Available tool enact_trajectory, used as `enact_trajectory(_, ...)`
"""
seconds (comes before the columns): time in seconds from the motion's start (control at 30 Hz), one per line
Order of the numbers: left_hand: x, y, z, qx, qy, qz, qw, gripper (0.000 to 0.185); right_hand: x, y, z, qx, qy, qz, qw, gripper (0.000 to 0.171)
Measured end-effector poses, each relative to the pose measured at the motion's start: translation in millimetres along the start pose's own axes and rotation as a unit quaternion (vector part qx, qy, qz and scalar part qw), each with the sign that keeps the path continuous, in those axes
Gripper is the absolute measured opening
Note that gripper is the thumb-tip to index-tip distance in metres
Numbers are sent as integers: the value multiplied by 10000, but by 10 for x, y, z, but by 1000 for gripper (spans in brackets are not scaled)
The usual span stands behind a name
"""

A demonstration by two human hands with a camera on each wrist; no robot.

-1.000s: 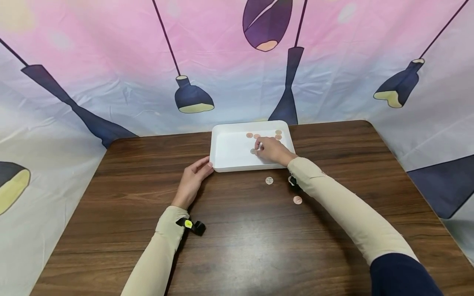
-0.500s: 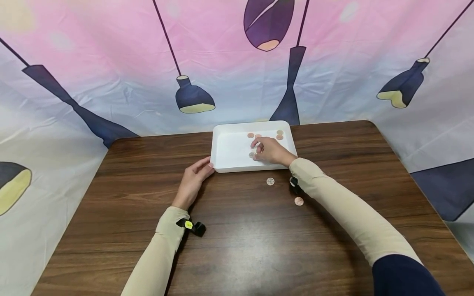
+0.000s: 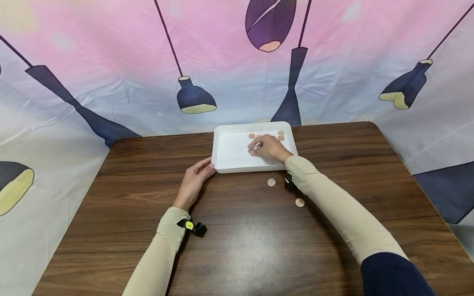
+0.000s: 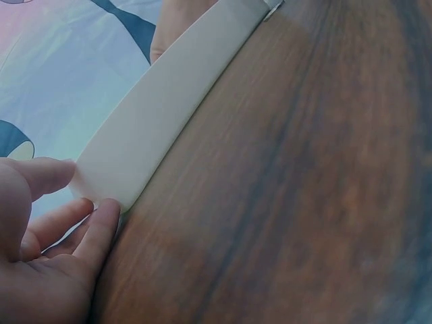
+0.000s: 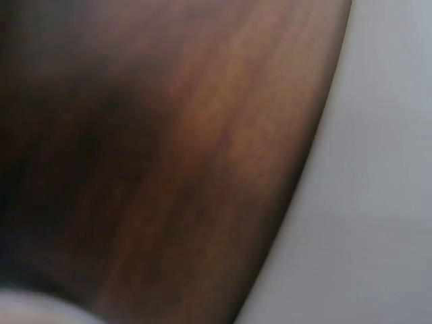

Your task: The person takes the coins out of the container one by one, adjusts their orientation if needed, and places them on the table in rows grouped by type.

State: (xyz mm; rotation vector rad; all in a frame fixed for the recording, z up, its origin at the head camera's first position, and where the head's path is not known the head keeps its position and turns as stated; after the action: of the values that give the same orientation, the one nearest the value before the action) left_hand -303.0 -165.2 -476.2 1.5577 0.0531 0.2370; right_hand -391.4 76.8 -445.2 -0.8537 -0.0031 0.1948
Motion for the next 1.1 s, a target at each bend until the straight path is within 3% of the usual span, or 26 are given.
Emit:
enact_trajectory(0.37,3,-6,7,-23,10,10,10000,47,-42,-37,-67,119,-360,42,9993,12)
enact_trajectory(0.83,11,-21,-3,-62,-18,17,10000,47,131,-70,-32,138,-698,-16,9975,38)
enact_trajectory(1.1,11,-6,11,-64,0,-2,10000,47,123,-44,63,77,-301,49,9995,32)
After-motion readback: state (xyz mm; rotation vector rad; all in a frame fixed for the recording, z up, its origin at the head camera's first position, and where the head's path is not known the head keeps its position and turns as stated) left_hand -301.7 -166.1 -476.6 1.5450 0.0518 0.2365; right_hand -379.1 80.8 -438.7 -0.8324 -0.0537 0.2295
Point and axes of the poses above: each hand's wrist, its own x-axis away from the middle knuckle, its own z-axis out of the back of the hand, y = z × x, the point moved 10 cm from there along -x, towards the middle knuckle, and after that the axes turned 15 degrees about y, right-handed, at the moved point
